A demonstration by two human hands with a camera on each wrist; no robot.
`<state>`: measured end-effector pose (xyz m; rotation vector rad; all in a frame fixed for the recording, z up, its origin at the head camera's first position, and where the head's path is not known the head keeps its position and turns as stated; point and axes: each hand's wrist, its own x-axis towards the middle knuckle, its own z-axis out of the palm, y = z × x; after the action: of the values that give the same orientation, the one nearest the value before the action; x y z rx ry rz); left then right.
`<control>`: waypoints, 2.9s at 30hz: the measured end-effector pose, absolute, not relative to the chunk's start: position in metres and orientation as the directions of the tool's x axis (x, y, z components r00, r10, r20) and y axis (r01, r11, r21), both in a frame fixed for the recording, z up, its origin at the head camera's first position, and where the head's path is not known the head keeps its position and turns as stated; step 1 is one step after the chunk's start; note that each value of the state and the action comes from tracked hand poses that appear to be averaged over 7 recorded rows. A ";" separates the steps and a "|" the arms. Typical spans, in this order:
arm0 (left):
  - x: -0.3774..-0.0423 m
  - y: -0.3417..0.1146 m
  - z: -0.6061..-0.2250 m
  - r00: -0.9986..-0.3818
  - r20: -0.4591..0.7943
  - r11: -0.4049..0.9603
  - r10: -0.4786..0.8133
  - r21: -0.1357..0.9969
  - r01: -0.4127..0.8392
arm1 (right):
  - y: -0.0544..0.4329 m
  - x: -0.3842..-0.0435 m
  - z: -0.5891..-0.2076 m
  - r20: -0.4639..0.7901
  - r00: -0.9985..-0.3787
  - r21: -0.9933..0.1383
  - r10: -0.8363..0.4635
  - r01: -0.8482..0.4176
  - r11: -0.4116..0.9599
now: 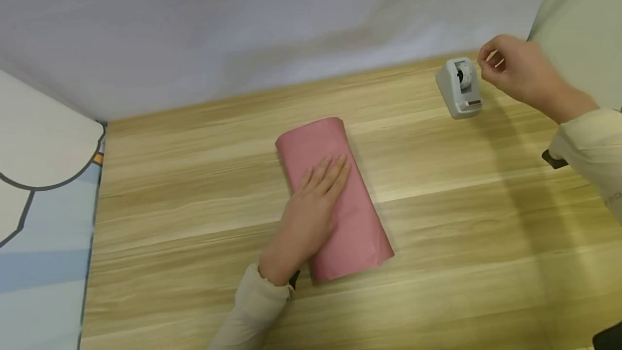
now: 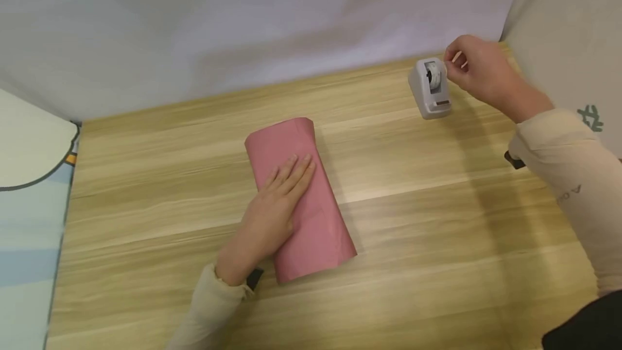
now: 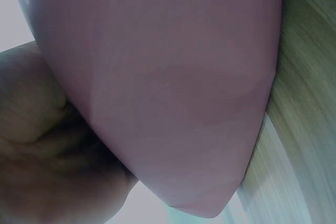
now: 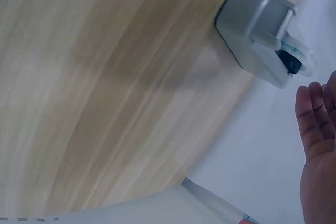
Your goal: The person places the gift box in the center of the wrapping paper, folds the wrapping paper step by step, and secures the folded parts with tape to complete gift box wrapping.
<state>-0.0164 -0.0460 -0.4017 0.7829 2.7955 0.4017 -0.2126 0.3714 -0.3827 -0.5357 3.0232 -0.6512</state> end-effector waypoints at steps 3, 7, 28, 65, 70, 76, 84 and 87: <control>-0.017 -0.046 -0.403 -0.834 -0.133 0.821 0.535 0.317 0.476 | 0.372 -0.211 -0.391 0.131 -0.904 -0.368 -0.408 -0.426 0.826; -0.017 -0.045 -0.403 -0.835 -0.129 0.819 0.535 0.320 0.475 | 0.373 -0.210 -0.399 0.205 -0.843 -0.326 -0.497 -0.537 0.778; -0.013 -0.047 -0.400 -0.842 -0.107 0.821 0.528 0.318 0.475 | 0.361 -0.215 -0.401 -0.054 -0.903 -0.327 -0.426 -0.387 0.862; -0.016 -0.043 -0.403 -0.842 -0.111 0.822 0.528 0.318 0.473 | 0.357 -0.204 -0.394 0.001 -0.915 -0.187 -0.404 -0.397 0.899; -0.016 -0.043 -0.403 -0.842 -0.115 0.823 0.528 0.314 0.473 | 0.356 -0.201 -0.395 0.100 -0.907 -0.166 -0.408 -0.420 0.892; -0.016 -0.044 -0.401 -0.845 -0.126 0.829 0.520 0.314 0.463 | 0.350 -0.204 -0.391 0.087 -0.926 -0.157 -0.367 -0.377 0.913; -0.015 -0.044 -0.403 -0.849 -0.116 0.829 0.516 0.320 0.460 | 0.346 -0.209 -0.388 -0.074 -0.961 -0.262 -0.268 -0.240 0.935; -0.015 -0.044 -0.403 -0.850 -0.118 0.829 0.514 0.320 0.457 | 0.345 -0.211 -0.389 -0.067 -0.962 -0.282 -0.264 -0.236 0.930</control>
<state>-0.0153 -0.0440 -0.4028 0.7549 2.8115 0.4185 -0.2109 0.3449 -0.3890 -0.3877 2.9843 -0.4162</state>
